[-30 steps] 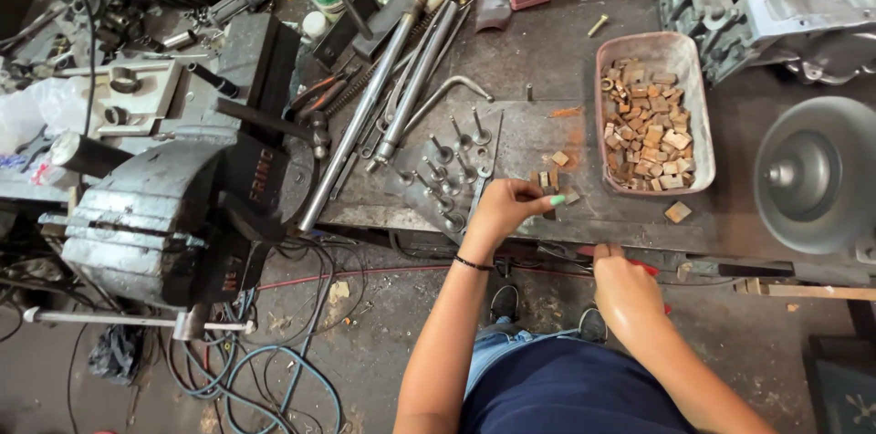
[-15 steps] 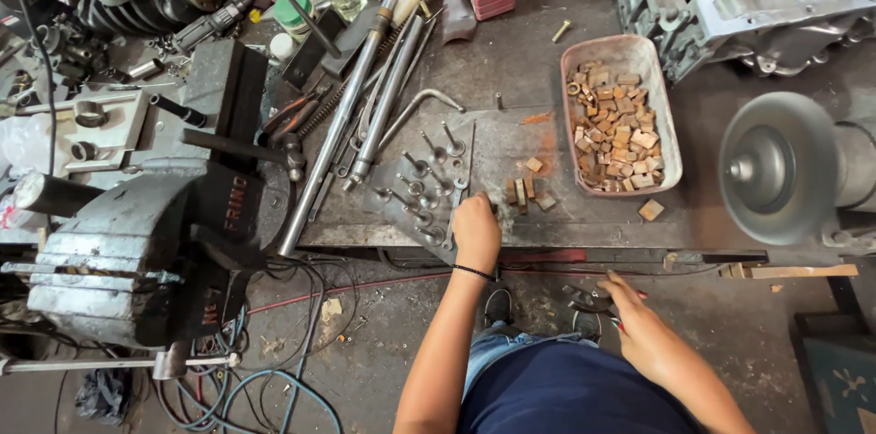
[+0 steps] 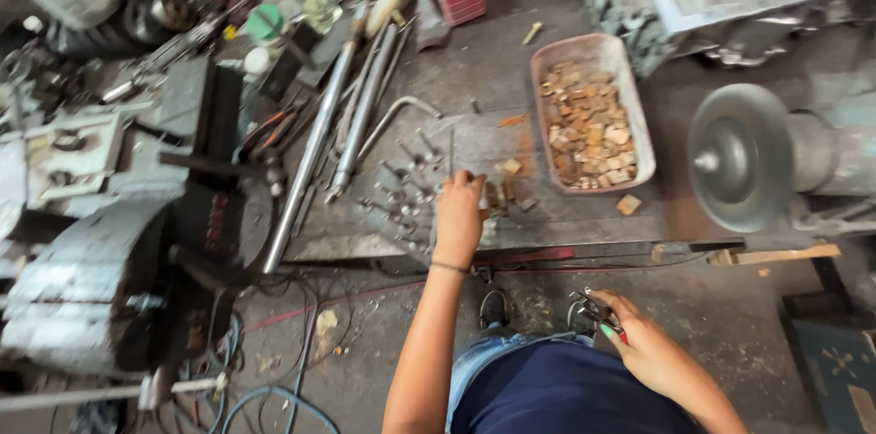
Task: The person uses pliers to hold small metal pieces against a rotating grinding wheel to smooth or shape them. They repeatedly pick up pieces from a tray, grind them, and place them back down on the workbench.
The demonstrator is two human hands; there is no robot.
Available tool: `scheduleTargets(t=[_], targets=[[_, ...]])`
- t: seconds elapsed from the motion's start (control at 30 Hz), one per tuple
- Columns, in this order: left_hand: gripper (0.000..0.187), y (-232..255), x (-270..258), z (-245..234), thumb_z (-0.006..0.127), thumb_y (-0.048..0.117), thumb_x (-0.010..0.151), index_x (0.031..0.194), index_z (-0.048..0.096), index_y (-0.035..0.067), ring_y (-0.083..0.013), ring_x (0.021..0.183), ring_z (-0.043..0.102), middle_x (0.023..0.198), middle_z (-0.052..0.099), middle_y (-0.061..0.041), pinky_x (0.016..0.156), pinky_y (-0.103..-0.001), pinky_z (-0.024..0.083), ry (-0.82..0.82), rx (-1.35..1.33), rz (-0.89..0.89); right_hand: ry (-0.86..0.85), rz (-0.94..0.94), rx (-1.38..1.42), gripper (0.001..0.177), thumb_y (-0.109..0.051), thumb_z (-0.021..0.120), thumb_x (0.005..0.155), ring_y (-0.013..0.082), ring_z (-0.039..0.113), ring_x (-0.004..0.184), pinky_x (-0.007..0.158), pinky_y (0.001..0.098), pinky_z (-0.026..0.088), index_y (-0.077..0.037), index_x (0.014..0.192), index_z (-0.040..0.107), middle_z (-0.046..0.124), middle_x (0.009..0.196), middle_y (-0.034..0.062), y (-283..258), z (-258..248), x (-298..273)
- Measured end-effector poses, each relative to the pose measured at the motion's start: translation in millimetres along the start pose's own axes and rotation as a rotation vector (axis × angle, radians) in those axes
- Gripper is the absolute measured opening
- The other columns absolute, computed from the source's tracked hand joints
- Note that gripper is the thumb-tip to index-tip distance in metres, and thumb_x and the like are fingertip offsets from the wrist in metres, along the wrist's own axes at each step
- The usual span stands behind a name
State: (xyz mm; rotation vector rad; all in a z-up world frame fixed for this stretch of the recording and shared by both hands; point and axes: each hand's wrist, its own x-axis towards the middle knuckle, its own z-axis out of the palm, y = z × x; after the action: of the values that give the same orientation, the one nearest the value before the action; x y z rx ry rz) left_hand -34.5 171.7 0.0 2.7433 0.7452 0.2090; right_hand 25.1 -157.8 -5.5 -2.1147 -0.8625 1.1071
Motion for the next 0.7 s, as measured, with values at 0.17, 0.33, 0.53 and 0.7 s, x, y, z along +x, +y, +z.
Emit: scheduleTargets(t=[0.17,0.33,0.53,0.7], targets=[[0.053,-6,11,23,0.082,0.011,0.068,0.117,0.059,0.007,-0.0344,0.100,0.055,0.109,0.054,-0.011,0.075,-0.049,0.049,-0.046,0.119,0.073,0.056,0.219,0.258,0.055,-0.019,0.055,0.092,0.0096,0.060,0.121,0.105,0.0220,0.039,-0.021,0.146,0.041,0.066,0.134,0.0021,24,-5,-12],[0.054,-27,20,30,0.087,0.017,0.067,0.113,0.059,0.004,-0.0327,0.101,0.057,0.109,0.057,-0.013,0.081,-0.047,0.051,-0.145,-0.012,0.163,0.092,0.163,0.357,0.053,-0.012,0.050,0.093,0.0086,0.053,0.136,0.112,0.0241,0.036,-0.019,0.145,0.039,0.058,0.145,0.0015,17,-13,-18],[0.050,-12,6,-38,0.077,0.006,0.076,0.124,0.060,0.004,-0.0358,0.107,0.057,0.118,0.061,-0.014,0.091,-0.044,0.045,-0.088,-0.380,0.299,0.041,0.184,0.316,0.052,-0.024,0.053,0.092,0.0065,0.056,0.134,0.110,0.0218,0.037,-0.025,0.143,0.047,0.061,0.144,-0.0049,-3,-18,-8],[0.051,30,-13,-83,0.073,0.022,0.086,0.131,0.054,0.008,-0.0243,0.125,0.058,0.134,0.058,-0.012,0.114,-0.036,0.046,-0.540,-1.254,0.451,-0.015,0.081,0.055,0.058,-0.039,0.050,0.092,0.0098,0.052,0.132,0.111,0.0269,0.033,-0.015,0.145,0.042,0.052,0.148,-0.0022,-27,-34,8]])
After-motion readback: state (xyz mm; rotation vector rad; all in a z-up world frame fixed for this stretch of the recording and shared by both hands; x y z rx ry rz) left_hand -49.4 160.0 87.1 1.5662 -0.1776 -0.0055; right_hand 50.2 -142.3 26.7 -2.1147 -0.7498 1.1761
